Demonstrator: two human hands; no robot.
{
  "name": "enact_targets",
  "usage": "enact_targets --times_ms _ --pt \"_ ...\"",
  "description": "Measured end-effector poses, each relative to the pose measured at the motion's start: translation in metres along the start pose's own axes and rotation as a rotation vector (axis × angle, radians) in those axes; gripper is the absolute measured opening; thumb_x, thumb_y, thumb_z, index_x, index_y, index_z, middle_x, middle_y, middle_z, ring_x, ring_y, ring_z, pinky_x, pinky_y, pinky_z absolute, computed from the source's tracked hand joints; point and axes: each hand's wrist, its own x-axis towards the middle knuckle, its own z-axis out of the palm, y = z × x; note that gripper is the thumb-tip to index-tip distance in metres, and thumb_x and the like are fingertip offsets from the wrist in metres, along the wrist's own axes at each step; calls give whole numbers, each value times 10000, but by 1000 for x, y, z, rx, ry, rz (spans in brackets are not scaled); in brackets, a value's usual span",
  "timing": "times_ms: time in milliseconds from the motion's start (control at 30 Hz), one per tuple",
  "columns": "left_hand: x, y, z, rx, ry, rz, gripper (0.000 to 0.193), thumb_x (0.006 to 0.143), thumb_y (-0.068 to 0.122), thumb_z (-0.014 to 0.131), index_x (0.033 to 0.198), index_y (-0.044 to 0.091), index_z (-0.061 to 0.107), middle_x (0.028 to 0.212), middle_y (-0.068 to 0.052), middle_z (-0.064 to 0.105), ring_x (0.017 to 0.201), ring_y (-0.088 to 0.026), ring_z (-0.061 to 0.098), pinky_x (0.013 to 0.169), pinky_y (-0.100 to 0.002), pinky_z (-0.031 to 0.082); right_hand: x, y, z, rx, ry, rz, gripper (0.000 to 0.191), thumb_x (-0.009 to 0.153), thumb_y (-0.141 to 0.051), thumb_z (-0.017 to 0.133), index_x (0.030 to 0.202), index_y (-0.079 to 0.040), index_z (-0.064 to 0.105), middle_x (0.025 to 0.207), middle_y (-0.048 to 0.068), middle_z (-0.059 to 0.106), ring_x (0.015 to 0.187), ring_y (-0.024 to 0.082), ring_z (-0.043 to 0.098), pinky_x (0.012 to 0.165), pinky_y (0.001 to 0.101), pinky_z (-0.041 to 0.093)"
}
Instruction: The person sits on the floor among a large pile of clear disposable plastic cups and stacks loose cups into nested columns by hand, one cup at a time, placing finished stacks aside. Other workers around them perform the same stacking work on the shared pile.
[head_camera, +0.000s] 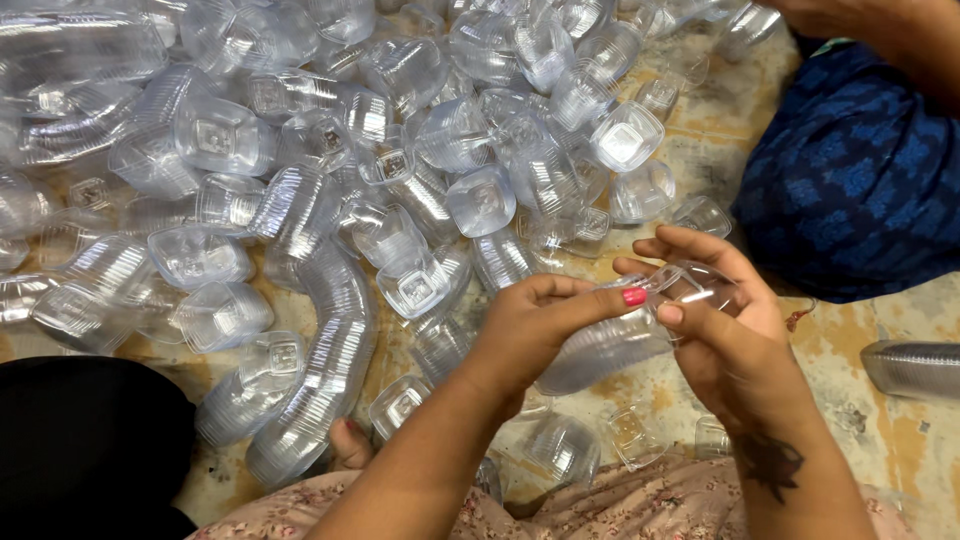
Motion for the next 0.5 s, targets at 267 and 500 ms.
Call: enact_targets --times_ms 267,500 --pt "-4 -3 2 272 64 0 515 599 491 879 798 32 753 762 -46 728 625 -109 655 563 -250 519 -5 13 -15 40 -69 -65 696 735 84 677 1406 68 492 1407 188 569 1314 342 584 1073 453 496" --pt "-6 10 1 451 201 60 528 523 508 887 803 68 800 745 -25 763 615 -96 674 585 -260 546 -10 -12 -36 -357 52 -108 127 855 72 659 955 53 737 1255 163 628 945 241 620 816 365 561"
